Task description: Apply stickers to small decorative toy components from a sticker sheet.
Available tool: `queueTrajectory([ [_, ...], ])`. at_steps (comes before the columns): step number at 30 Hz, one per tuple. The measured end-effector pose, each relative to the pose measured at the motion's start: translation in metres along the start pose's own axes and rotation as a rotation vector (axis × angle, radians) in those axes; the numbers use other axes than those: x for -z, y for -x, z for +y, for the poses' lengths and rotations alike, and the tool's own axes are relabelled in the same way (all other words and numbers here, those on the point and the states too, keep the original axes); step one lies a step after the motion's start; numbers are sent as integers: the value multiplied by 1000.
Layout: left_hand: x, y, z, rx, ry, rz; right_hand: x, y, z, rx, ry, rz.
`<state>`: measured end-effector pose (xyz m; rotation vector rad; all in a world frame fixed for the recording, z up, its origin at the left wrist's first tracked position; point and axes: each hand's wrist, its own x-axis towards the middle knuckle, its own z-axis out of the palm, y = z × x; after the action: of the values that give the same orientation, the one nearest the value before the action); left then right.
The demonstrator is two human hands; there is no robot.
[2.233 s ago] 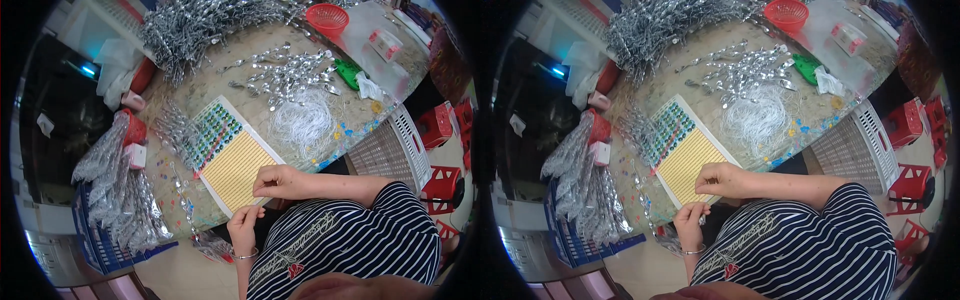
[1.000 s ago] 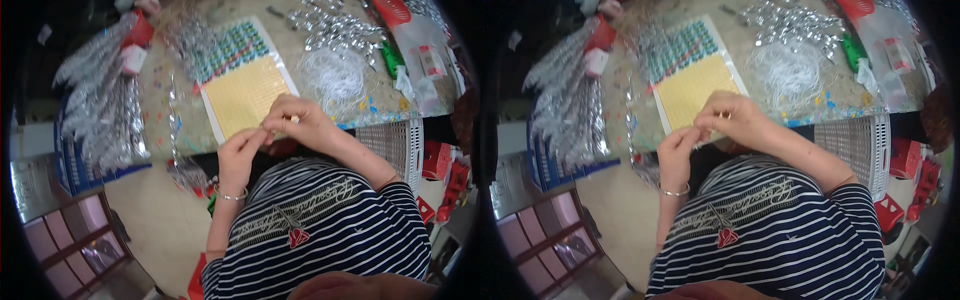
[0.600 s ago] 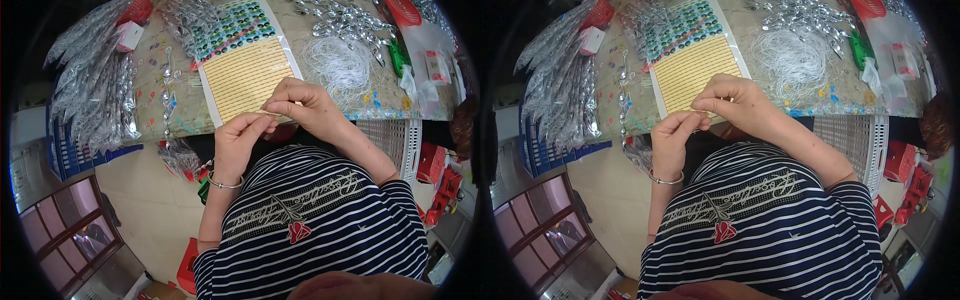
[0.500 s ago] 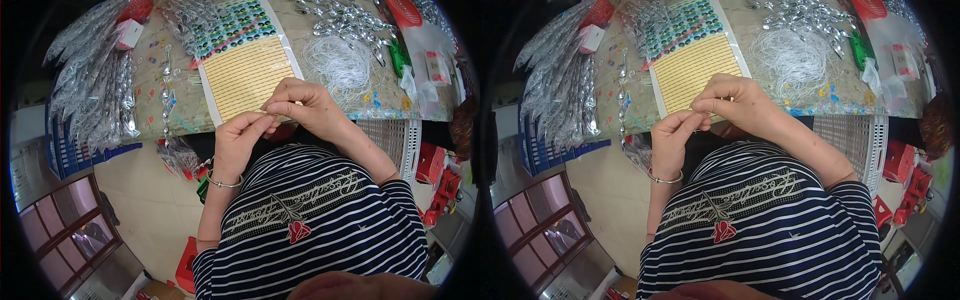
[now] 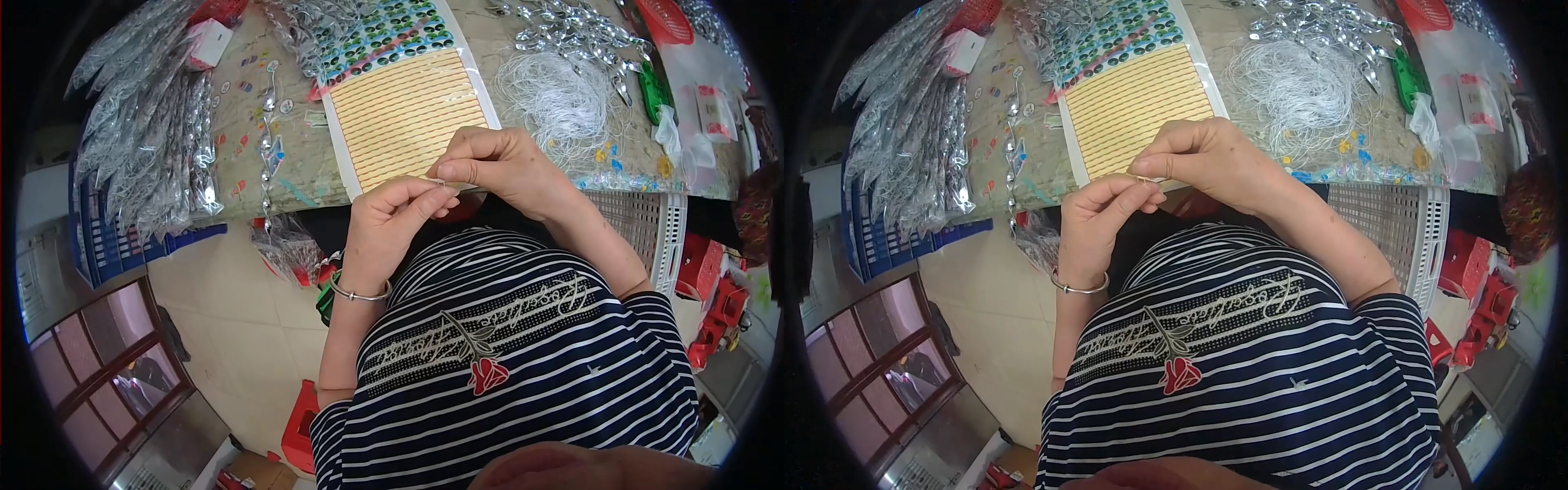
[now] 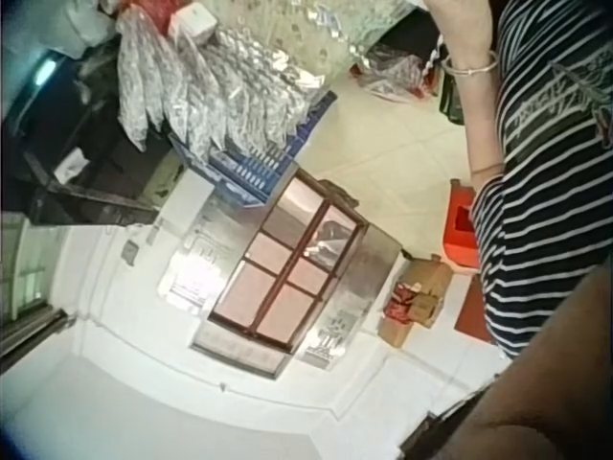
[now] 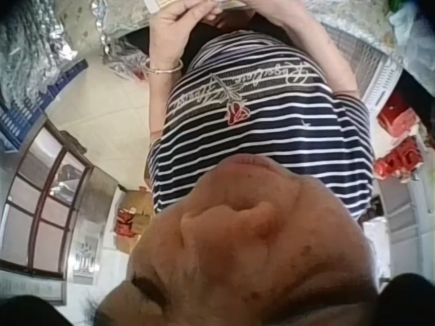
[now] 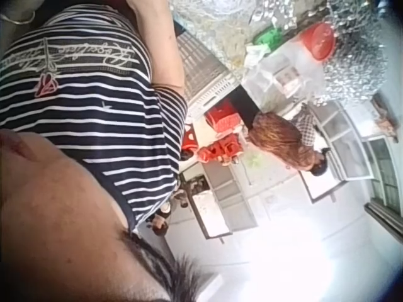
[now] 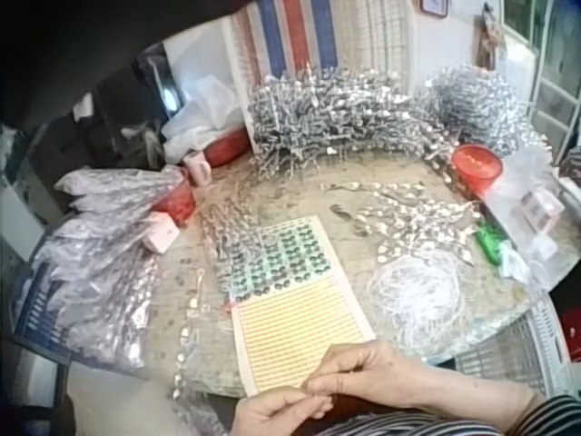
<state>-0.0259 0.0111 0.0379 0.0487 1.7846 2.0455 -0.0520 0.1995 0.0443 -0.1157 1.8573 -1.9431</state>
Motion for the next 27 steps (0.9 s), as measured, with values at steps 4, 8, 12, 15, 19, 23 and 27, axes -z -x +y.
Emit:
queueTrajectory([
  [4,1,0,-2,1,-1,-9,-3,1,-4,-2,-54,-9],
  [8,4,0,-7,-13,9,-36,-2,0,1,54,-21,-21],
  [12,2,1,-9,26,148,40,-4,0,0,74,-29,21],
  [15,-4,2,-5,45,228,102,-6,3,-3,83,29,69],
  [19,-7,2,-8,-36,260,109,-5,6,-3,109,65,83],
  [23,-9,1,-8,-66,221,194,2,6,6,141,-2,103],
  [27,-11,1,-6,-90,178,160,6,14,4,125,-32,92],
])
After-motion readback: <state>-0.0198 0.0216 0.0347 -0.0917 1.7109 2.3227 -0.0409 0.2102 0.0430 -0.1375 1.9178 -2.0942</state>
